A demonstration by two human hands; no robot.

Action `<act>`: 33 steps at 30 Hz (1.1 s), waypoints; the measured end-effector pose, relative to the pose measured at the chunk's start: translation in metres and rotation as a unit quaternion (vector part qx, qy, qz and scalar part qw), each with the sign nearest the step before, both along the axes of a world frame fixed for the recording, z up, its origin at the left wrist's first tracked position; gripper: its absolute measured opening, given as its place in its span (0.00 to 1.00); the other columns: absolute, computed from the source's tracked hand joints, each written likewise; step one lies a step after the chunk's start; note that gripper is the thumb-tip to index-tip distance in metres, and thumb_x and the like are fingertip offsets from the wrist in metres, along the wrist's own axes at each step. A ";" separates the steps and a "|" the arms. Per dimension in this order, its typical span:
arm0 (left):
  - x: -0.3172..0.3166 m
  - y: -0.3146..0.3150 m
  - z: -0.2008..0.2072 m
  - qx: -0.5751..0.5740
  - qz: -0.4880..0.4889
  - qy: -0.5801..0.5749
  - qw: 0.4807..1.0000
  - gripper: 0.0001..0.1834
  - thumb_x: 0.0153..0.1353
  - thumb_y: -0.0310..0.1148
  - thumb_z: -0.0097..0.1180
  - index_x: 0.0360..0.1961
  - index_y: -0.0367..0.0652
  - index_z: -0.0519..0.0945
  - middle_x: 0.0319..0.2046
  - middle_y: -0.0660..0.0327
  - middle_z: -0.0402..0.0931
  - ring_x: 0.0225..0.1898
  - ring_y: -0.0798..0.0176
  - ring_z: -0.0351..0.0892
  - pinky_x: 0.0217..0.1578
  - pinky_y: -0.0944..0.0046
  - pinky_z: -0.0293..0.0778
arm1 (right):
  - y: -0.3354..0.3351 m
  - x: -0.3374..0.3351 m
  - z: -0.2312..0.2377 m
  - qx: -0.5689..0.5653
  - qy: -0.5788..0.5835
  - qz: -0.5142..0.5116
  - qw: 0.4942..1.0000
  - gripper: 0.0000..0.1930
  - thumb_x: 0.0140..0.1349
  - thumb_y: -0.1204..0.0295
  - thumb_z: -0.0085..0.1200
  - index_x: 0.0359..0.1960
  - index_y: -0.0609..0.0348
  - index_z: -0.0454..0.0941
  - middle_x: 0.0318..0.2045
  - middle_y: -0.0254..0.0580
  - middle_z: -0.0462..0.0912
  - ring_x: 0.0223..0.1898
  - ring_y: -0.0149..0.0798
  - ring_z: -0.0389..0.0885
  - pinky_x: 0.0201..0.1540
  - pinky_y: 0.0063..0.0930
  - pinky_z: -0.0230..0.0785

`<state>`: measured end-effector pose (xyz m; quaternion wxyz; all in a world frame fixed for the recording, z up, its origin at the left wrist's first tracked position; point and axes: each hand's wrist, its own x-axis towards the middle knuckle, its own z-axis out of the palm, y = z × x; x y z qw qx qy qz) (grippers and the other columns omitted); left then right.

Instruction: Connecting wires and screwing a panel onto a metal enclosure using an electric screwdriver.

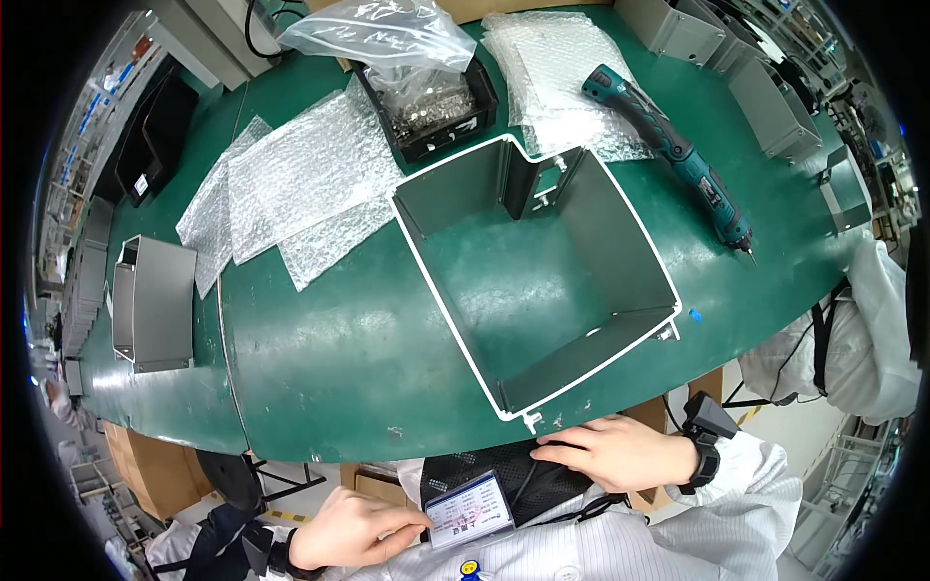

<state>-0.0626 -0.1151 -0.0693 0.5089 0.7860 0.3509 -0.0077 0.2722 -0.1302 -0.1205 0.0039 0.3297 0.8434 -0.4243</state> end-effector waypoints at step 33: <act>-0.023 -0.329 -0.222 -0.253 0.319 0.289 0.866 0.21 0.58 0.48 0.51 0.38 0.40 0.80 0.27 0.53 0.79 0.30 0.49 0.78 0.33 0.56 0.72 | -0.151 0.069 -0.046 -0.029 -0.096 -0.165 0.981 0.12 0.55 0.66 0.54 0.21 0.60 0.71 0.16 0.43 0.72 0.18 0.44 0.74 0.20 0.35 0.66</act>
